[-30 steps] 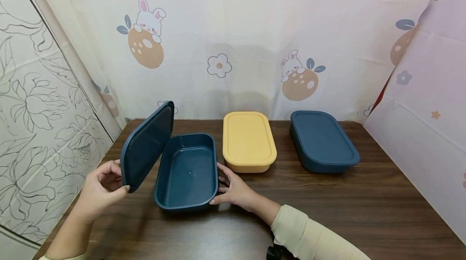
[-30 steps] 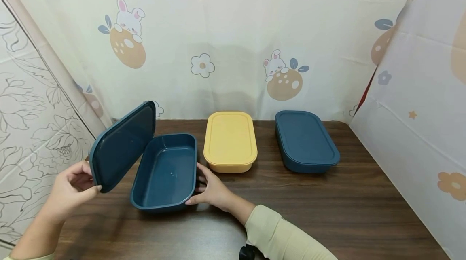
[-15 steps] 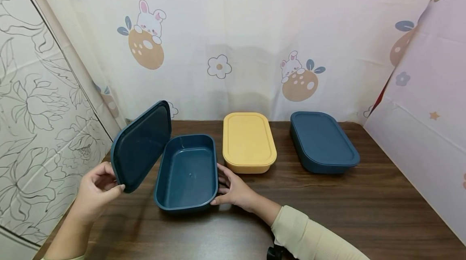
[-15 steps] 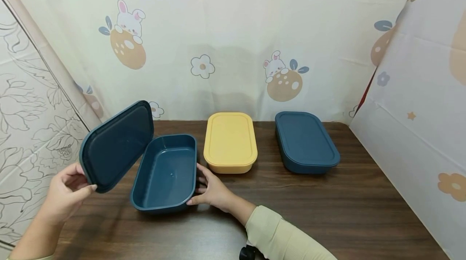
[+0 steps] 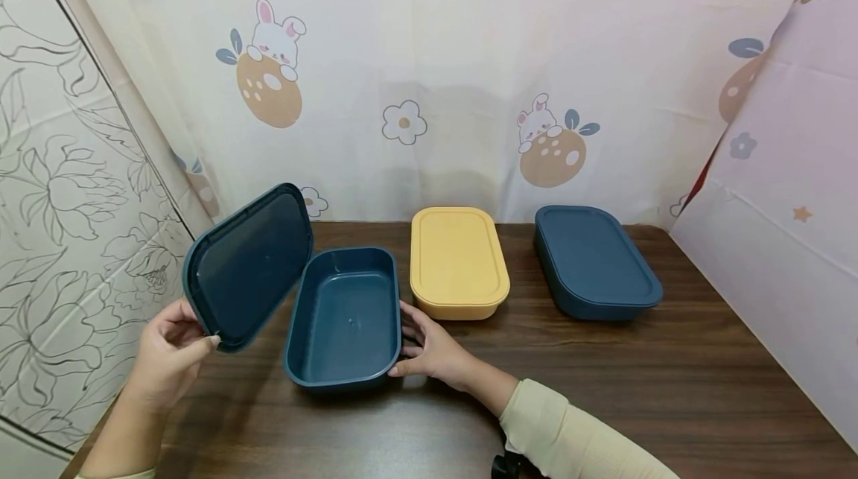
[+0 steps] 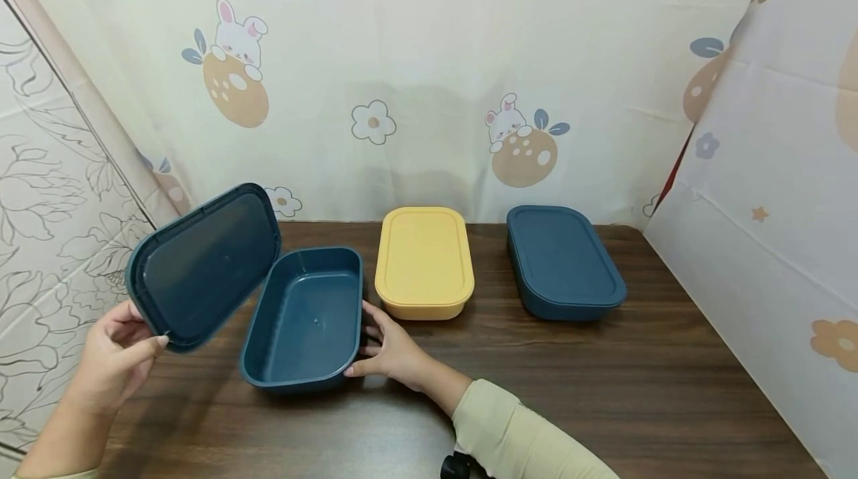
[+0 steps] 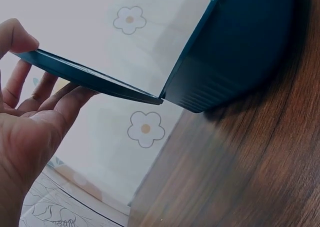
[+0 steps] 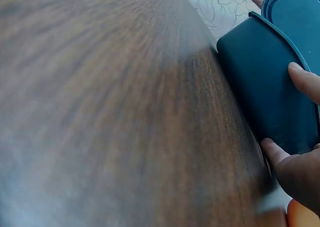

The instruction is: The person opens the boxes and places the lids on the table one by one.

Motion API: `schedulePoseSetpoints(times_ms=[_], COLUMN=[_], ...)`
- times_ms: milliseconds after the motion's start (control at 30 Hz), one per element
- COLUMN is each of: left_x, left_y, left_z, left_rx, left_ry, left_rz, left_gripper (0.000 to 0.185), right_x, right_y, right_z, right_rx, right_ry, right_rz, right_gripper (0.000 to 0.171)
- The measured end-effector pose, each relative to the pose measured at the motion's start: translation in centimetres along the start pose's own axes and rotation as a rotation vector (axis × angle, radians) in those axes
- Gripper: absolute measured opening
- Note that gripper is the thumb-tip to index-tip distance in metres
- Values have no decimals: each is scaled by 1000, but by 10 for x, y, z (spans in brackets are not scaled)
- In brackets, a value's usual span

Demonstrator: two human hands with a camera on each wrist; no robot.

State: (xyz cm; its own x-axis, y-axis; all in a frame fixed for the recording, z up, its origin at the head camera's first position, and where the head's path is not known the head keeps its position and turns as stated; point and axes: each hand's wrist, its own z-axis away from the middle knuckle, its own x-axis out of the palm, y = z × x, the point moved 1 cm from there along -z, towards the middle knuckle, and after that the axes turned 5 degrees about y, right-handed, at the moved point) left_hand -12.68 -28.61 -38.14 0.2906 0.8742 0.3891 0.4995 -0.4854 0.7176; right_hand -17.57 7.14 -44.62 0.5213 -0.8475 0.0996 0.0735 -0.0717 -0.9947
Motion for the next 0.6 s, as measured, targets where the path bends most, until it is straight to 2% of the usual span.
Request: schedulePoseSetpoints(times_ms=[67, 267, 600], left_x=[0, -7, -11], left_y=[0, -6, -7], left_z=[0, 0, 1], left_rx=[2, 22, 0], left_ry=[16, -9, 3], left_rz=[8, 226, 280], left_gripper=[52, 43, 37], right_x=[0, 0, -4], right_y=[0, -1, -1], right_z=[0, 0, 0], right_rx=[-4, -5, -20], right_ry=[-3, -9, -44], right_rz=[-3, -7, -13], right_gripper=[103, 103, 103])
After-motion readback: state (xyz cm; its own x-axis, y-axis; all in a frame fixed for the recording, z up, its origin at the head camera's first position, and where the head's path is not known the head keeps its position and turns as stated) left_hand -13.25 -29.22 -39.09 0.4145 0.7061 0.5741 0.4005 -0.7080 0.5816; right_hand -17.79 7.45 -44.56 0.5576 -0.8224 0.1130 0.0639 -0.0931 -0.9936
